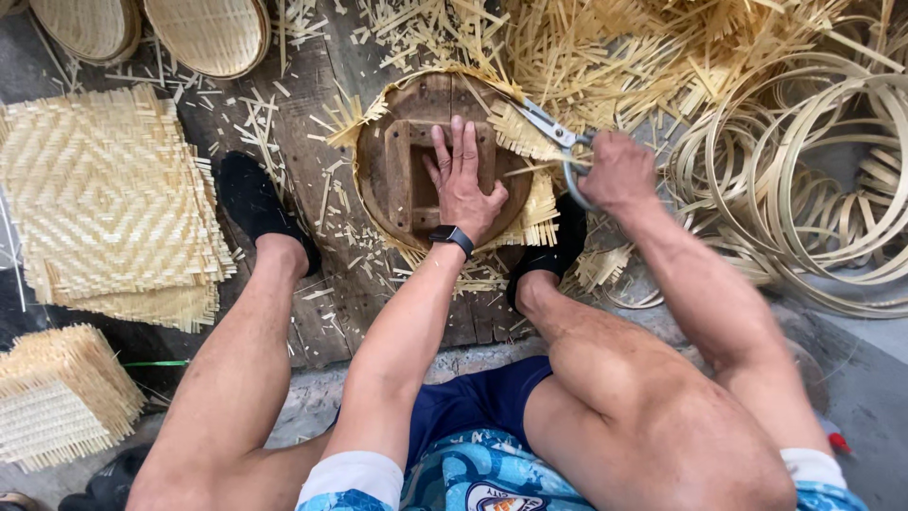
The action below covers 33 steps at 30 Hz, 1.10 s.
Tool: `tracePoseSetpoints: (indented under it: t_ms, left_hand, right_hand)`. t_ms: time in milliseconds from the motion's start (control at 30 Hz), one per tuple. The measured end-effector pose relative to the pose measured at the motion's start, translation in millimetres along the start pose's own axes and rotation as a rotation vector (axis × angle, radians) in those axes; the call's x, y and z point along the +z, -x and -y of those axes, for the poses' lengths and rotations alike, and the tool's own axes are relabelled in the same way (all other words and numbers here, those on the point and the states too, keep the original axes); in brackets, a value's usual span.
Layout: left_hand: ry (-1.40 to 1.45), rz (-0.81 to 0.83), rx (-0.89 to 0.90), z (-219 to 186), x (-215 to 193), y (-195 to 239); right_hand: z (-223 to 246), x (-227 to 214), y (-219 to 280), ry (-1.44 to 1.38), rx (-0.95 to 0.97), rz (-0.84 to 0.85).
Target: The person places a woven mat onto a wooden mold, then uses shears to trim the excess mat edges around the circular rim. The person repeats this process with multiple mats, stacking the finished pieces aside.
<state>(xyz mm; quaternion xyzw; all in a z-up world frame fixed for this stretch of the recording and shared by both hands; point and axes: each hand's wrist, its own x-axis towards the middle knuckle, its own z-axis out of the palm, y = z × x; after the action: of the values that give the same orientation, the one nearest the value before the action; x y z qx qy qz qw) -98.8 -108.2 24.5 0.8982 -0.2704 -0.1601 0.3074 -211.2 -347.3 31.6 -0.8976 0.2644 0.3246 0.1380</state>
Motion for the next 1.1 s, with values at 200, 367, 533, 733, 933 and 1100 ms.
tracePoseSetpoints:
  t_ms: [200,367,533,733,933,1100]
  left_hand:
    - [0.002,-0.007,0.000,0.0,4.3,0.3]
    - [-0.025,0.049,0.047,5.9,-5.9,0.0]
    - [-0.040,0.098,0.146,15.6,-10.3,8.6]
    - [-0.028,0.103,0.155,15.6,-18.1,5.2]
    - [0.003,0.269,0.234,24.9,-30.6,11.6]
    - [-0.016,0.285,0.236,27.6,-33.0,4.0]
  right_hand:
    - [11.6,-19.5,-14.4,0.184,-0.235,-0.534]
    - [8.8,-7.2,-37.3,0.137,-0.195,-0.296]
    - [-9.7,7.3,-24.8,0.046,-0.136,-0.153]
    - [28.9,13.5,-46.8,0.146,-0.295,-0.823]
    - [-16.6,7.7,-42.2,0.122,-0.166,-0.015]
    - [25.4,3.6,-74.5,0.374,-0.358,-0.705]
